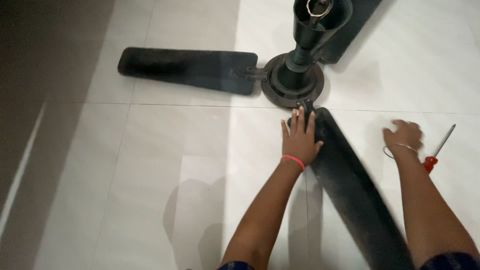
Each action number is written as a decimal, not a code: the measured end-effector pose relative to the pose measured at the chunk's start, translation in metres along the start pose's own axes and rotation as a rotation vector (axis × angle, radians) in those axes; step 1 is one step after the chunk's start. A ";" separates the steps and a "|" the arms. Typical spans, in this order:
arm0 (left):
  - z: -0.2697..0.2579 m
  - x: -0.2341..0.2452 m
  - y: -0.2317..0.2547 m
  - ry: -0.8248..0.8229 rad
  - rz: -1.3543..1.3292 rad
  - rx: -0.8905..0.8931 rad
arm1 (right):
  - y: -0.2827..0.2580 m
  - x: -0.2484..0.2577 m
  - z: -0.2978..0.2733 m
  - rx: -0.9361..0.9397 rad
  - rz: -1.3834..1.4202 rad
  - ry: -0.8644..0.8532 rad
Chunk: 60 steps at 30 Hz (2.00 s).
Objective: The person uses a red screwdriver to remove screws from the mounting brackets of a ceiling fan lying on the floor. They detach two fan blades from the central hub, placing the removed blades and screws on the tiled floor.
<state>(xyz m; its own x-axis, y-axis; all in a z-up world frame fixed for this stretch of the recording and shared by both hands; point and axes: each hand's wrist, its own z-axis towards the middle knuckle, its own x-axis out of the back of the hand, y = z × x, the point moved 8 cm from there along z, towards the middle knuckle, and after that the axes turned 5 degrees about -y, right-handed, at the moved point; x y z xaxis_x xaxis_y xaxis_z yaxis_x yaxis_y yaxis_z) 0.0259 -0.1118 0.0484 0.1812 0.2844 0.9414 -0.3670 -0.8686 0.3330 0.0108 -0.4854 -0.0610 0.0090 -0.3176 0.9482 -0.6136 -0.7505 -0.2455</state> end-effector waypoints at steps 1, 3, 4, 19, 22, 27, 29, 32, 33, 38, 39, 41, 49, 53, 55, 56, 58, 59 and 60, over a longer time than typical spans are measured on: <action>-0.004 -0.004 0.002 -0.021 -0.010 0.009 | 0.018 0.001 -0.004 -0.074 -0.052 0.013; -0.007 -0.010 0.006 -0.056 -0.035 0.024 | 0.054 0.006 -0.010 -0.278 -0.173 0.047; -0.007 -0.013 0.005 -0.074 -0.021 0.046 | 0.069 -0.002 -0.013 -0.340 -0.101 -0.002; -0.007 -0.001 -0.018 -0.221 0.030 0.192 | -0.059 0.022 -0.050 -0.001 0.616 0.066; -0.013 0.005 -0.018 -0.314 0.048 0.228 | -0.115 0.042 -0.077 -0.153 1.173 -0.182; -0.014 0.013 -0.017 -0.352 0.055 0.264 | -0.183 0.089 -0.102 -0.072 1.381 -0.536; -0.014 0.014 -0.018 -0.372 0.054 0.252 | -0.201 0.095 -0.110 0.030 0.939 -0.733; -0.013 0.013 -0.023 -0.400 0.050 0.264 | -0.234 0.105 -0.109 0.325 -0.007 -0.733; -0.013 0.013 -0.023 -0.403 0.047 0.268 | -0.246 0.113 -0.109 0.434 -0.362 -0.650; -0.018 0.009 -0.029 -0.405 0.032 0.351 | -0.293 0.168 -0.111 0.489 -0.769 -0.438; -0.017 0.007 -0.030 -0.399 0.025 0.365 | -0.302 0.181 -0.114 0.511 -0.809 -0.373; -0.013 -0.002 -0.029 -0.419 0.004 0.420 | -0.322 0.195 -0.113 0.626 -0.854 -0.237; -0.011 -0.001 -0.031 -0.109 0.046 0.505 | -0.365 0.181 -0.112 0.899 -0.709 -0.164; -0.022 -0.010 -0.023 -0.275 -0.036 0.508 | -0.355 0.174 -0.106 0.864 -0.704 -0.155; -0.026 0.002 -0.022 -0.273 -0.027 0.517 | -0.360 0.180 -0.111 0.888 -0.663 -0.165; -0.029 0.007 -0.022 -0.267 -0.021 0.517 | -0.361 0.181 -0.113 0.884 -0.648 -0.170; -0.032 0.013 -0.022 -0.262 -0.021 0.512 | -0.363 0.183 -0.119 0.870 -0.637 -0.174; -0.034 0.014 -0.023 -0.264 -0.026 0.507 | -0.364 0.184 -0.121 0.861 -0.642 -0.173; -0.036 0.014 -0.023 -0.266 -0.034 0.507 | -0.365 0.183 -0.123 0.855 -0.650 -0.175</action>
<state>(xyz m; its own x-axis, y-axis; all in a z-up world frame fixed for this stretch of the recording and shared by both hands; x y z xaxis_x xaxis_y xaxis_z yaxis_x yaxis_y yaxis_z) 0.0043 -0.0728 0.0558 0.4330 0.2605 0.8629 0.1144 -0.9655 0.2341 0.1395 -0.1989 0.2269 0.2873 0.2583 0.9223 0.3014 -0.9384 0.1689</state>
